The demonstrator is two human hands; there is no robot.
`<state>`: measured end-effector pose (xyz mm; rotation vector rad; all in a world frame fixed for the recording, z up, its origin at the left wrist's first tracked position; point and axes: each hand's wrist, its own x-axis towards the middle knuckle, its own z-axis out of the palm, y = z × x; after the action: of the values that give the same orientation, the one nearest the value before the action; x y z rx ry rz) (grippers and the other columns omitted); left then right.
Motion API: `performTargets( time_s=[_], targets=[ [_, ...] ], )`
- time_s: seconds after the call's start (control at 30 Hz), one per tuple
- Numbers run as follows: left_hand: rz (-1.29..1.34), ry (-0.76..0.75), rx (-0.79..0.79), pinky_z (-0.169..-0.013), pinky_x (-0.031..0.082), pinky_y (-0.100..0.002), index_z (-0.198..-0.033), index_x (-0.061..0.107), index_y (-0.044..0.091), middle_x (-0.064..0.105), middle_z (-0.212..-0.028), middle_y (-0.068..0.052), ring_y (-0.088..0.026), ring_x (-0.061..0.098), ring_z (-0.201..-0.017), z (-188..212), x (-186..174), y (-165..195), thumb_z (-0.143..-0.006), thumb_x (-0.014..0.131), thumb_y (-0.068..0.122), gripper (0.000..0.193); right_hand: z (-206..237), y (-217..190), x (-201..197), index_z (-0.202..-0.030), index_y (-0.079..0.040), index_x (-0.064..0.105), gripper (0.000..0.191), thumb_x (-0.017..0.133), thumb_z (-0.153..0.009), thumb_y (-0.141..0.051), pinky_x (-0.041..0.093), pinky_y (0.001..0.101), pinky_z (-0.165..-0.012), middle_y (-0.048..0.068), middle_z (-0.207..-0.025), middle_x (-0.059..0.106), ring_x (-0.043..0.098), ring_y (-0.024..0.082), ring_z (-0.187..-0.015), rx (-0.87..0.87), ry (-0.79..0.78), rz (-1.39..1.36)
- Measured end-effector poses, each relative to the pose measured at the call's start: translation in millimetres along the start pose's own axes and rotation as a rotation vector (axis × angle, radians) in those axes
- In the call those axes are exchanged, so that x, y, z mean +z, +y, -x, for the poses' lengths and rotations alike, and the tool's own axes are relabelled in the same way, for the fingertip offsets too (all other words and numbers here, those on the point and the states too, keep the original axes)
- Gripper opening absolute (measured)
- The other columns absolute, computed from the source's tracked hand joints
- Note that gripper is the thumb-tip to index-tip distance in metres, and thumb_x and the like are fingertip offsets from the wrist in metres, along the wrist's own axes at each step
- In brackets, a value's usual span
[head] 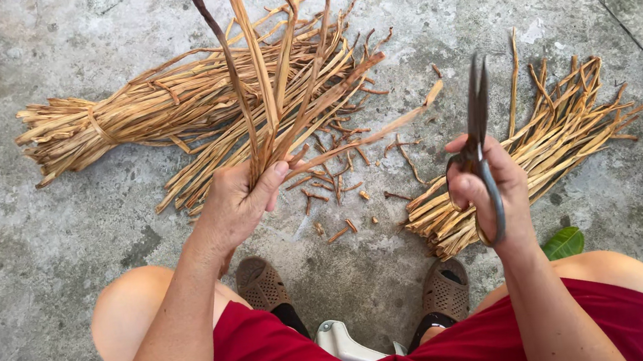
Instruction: The person sits on a low stool and uses shears to trim the ends of dried plant stalks. They repeatedly pick up small bundles, cut the stalks to a uniform length, and place the trimmed pieces into a pile. The person then gathers the trimmed stalks and begins to bundle them together.
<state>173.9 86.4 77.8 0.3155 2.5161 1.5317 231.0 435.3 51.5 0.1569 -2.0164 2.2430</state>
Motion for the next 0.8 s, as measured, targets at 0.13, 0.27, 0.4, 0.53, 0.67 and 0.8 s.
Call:
performTargets(
  time_s=[0.13,0.27,0.4,0.53,0.67,0.8],
  targets=[
    [-0.176,0.021,0.038,-0.052,0.051,-0.032,-0.117,0.076,0.016,0.058,-0.055,-0.003,-0.012,0.059,-0.051,1.6,0.7,7.6,-0.101,0.059,0.038,0.032,3.3,-5.3,5.8,-0.126,-0.008,0.065,0.048,0.079,-0.086,-0.032,0.051,0.0250,-0.068,0.000,-0.086,0.061,0.060,0.008,-0.076,0.077,-0.202,0.231],
    [-0.270,0.014,0.095,-0.054,0.052,-0.037,-0.120,0.074,0.016,0.062,-0.059,-0.009,-0.018,0.060,-0.051,1.8,6.5,13.8,-0.100,0.061,0.036,0.031,3.2,-1.0,14.9,-0.128,-0.009,0.066,0.057,0.083,-0.081,-0.035,0.049,0.0257,-0.071,-0.002,-0.085,0.060,0.059,0.009,-0.078,0.275,-0.235,0.289],
    [-0.248,-0.001,0.243,-0.056,0.052,-0.038,-0.120,0.075,0.016,0.066,-0.069,-0.010,-0.019,0.062,-0.056,2.2,12.2,15.9,-0.102,0.060,0.034,0.030,3.6,3.4,20.1,-0.129,-0.008,0.066,0.055,0.084,-0.082,-0.031,0.050,0.0239,-0.074,-0.003,-0.086,0.062,0.059,0.007,-0.081,0.247,-0.242,0.263],
    [-0.265,-0.054,0.149,-0.055,0.050,-0.038,-0.117,0.075,0.015,0.063,-0.064,-0.010,-0.020,0.060,-0.054,1.1,14.9,14.9,-0.101,0.062,0.036,0.029,6.1,9.2,23.5,-0.121,-0.006,0.070,0.043,0.085,-0.082,-0.017,0.052,0.0219,-0.074,-0.004,-0.087,0.067,0.062,0.005,-0.081,0.276,-0.175,0.149],
    [-0.197,-0.107,0.087,-0.053,0.050,-0.036,-0.122,0.074,0.017,0.062,-0.061,-0.006,-0.017,0.059,-0.052,0.1,12.9,13.2,-0.101,0.060,0.037,0.032,9.2,13.9,21.1,-0.119,-0.006,0.071,0.041,0.084,-0.081,-0.015,0.054,0.0196,-0.075,-0.005,-0.090,0.069,0.064,0.002,-0.082,0.236,-0.168,0.167],
    [-0.138,-0.145,0.027,-0.052,0.051,-0.033,-0.125,0.073,0.019,0.061,-0.058,-0.003,-0.011,0.060,-0.052,1.4,10.8,11.5,-0.100,0.059,0.039,0.035,12.0,16.1,15.8,-0.121,-0.006,0.075,0.042,0.086,-0.081,-0.014,0.038,0.0215,-0.058,-0.002,-0.074,0.062,0.051,0.005,-0.064,0.301,-0.090,0.260]
  ],
)
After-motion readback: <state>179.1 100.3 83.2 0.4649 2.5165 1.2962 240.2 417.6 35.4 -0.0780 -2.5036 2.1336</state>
